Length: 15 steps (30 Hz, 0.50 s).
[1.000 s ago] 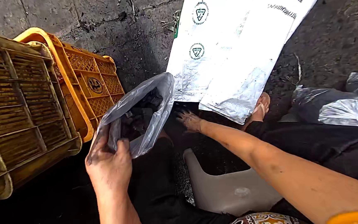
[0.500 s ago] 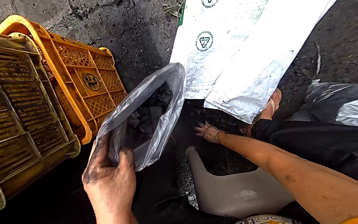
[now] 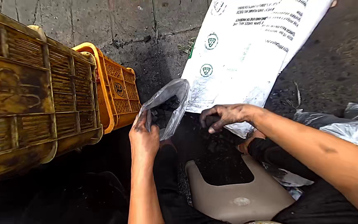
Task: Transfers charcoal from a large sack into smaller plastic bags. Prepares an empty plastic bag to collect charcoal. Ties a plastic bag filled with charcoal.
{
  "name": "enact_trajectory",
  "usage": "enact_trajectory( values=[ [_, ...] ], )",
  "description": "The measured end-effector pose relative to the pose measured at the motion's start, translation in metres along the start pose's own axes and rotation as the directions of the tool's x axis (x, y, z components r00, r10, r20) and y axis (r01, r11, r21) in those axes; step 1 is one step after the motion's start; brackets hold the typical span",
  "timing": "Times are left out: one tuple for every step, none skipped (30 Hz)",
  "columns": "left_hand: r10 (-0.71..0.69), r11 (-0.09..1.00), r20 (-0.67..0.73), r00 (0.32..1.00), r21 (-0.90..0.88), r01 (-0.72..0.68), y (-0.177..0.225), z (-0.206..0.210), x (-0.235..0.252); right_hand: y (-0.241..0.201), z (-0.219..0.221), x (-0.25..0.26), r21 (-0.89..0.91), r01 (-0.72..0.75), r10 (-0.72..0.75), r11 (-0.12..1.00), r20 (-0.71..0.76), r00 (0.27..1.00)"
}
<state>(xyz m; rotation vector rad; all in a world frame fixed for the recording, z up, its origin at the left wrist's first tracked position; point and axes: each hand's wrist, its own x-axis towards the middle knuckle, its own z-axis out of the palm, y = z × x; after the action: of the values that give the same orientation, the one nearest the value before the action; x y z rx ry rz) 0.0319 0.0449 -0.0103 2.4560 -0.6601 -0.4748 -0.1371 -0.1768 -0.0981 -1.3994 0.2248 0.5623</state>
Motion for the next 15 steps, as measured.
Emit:
enact_trajectory(
  values=[
    [0.011, 1.000, 0.004, 1.000, -0.006, -0.011, 0.001, 0.001, -0.001, -0.019, -0.002, -0.003, 0.015, 0.140, -0.139, 0.990, -0.039, 0.989],
    [0.025, 1.000, 0.006, 1.000, -0.010, -0.025, 0.003, 0.001, -0.002, -0.036, 0.000, -0.001, 0.003, 0.264, -0.263, 0.965, -0.089, 0.961],
    [0.033, 0.999, 0.013, 0.999, -0.020, -0.033, 0.004, 0.002, -0.004, -0.054, 0.003, 0.003, -0.045, 0.351, -0.354, 0.935, -0.141, 0.925],
    [0.045, 0.998, 0.018, 0.999, -0.034, -0.045, 0.005, 0.003, -0.006, -0.070, 0.008, 0.010, -0.094, 0.388, -0.399, 0.917, -0.197, 0.896],
    [0.057, 0.997, 0.019, 0.998, -0.054, -0.056, 0.006, 0.003, -0.007, -0.082, 0.016, 0.021, -0.142, 0.393, -0.417, 0.909, -0.258, 0.872],
    [0.061, 0.995, 0.018, 0.998, -0.078, -0.059, 0.005, 0.004, -0.008, -0.086, 0.026, 0.034, -0.204, 0.371, -0.420, 0.906, -0.311, 0.853],
    [0.053, 0.994, 0.020, 0.998, -0.099, -0.051, 0.005, 0.003, -0.008, -0.085, 0.037, 0.048, -0.287, 0.326, -0.416, 0.901, -0.353, 0.838],
    [0.042, 0.993, 0.024, 0.999, -0.114, -0.039, 0.005, 0.001, -0.008, -0.083, 0.046, 0.059, -0.376, 0.257, -0.397, 0.890, -0.364, 0.843],
    [0.038, 0.993, 0.023, 0.999, -0.115, -0.035, 0.004, -0.001, -0.006, -0.079, 0.052, 0.065, -0.462, 0.223, -0.412, 0.858, -0.360, 0.837],
    [0.040, 0.994, 0.025, 0.999, -0.107, -0.037, 0.001, -0.003, -0.006, -0.074, 0.057, 0.066, -0.529, 0.236, -0.474, 0.815, -0.374, 0.797],
    [0.033, 0.995, 0.030, 0.999, -0.090, -0.031, -0.001, -0.004, -0.006, -0.069, 0.059, 0.062, -0.567, 0.288, -0.563, 0.771, -0.398, 0.724],
    [0.027, 0.997, 0.035, 0.999, -0.068, -0.024, -0.003, -0.005, -0.006, -0.064, 0.057, 0.056, -0.561, 0.374, -0.645, 0.738, -0.423, 0.637],
    [0.020, 0.999, 0.041, 0.999, -0.047, -0.018, -0.003, -0.005, -0.005, -0.060, 0.053, 0.048, -0.521, 0.461, -0.691, 0.718, -0.457, 0.560],
    [0.007, 1.000, 0.050, 0.999, -0.026, -0.006, -0.004, -0.006, -0.005, -0.051, 0.051, 0.041, -0.451, 0.525, -0.692, 0.722, -0.479, 0.541],
    [-0.007, 1.000, 0.056, 0.998, -0.003, 0.008, -0.003, -0.008, -0.005, -0.036, 0.052, 0.034, -0.369, 0.524, -0.641, 0.768, -0.465, 0.611]
  ],
)
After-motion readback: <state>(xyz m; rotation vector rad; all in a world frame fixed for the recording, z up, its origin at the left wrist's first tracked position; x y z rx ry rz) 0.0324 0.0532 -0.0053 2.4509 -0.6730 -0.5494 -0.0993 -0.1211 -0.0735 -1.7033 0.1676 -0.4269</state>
